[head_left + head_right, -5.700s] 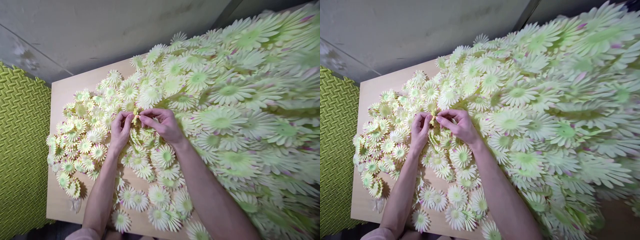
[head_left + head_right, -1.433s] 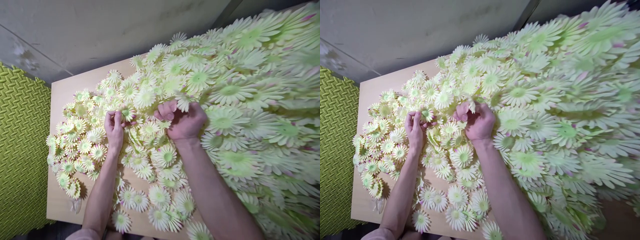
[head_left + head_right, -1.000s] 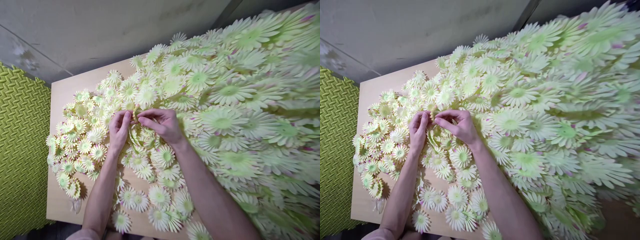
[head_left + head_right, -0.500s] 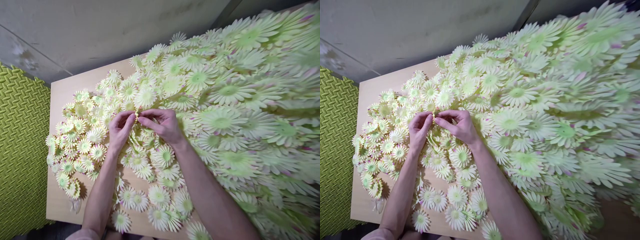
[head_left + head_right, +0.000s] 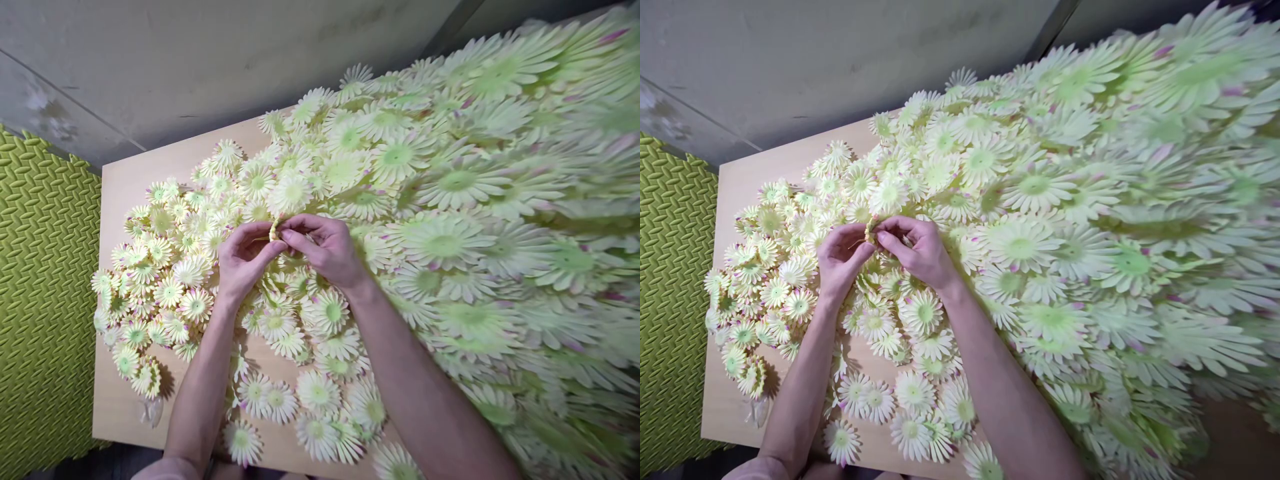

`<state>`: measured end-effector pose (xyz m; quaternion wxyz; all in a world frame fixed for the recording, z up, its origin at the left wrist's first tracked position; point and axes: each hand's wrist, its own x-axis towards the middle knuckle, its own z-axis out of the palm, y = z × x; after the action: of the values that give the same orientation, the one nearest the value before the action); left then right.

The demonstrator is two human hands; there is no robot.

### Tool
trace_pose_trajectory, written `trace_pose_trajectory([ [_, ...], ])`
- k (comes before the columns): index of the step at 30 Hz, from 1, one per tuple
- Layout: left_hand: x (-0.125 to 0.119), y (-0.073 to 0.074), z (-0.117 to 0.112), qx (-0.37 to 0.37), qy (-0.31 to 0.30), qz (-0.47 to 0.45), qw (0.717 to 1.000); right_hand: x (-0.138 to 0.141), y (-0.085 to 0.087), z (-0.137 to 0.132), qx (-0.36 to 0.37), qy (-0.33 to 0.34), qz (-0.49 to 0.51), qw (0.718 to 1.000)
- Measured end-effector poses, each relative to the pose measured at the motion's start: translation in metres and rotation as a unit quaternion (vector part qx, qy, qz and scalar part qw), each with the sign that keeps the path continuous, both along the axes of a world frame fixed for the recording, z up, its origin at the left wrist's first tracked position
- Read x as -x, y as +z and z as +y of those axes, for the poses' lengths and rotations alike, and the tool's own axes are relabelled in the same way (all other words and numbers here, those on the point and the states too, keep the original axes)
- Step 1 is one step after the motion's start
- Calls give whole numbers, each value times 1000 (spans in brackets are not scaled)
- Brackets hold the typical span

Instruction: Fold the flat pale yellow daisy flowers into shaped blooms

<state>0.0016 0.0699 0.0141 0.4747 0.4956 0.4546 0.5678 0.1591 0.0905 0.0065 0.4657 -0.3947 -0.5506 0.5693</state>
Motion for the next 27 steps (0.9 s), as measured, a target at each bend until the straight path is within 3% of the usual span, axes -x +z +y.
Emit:
trace_pose_trajectory([
  [5,2,-5,0,31,55,-14,998,1,3,2,22,-12,17,1000],
  [11,7,-16,3,41,101,-74,991,-5,8,11,41,-91,102,990],
  [15,4,-12,2,49,92,-57,993,-3,9,8,45,-82,123,988],
  [20,1,-5,0,39,82,-57,994,4,7,2,-38,-25,19,999],
  [27,6,-5,-1,16,7,-58,998,2,7,0,-19,-18,25,999],
])
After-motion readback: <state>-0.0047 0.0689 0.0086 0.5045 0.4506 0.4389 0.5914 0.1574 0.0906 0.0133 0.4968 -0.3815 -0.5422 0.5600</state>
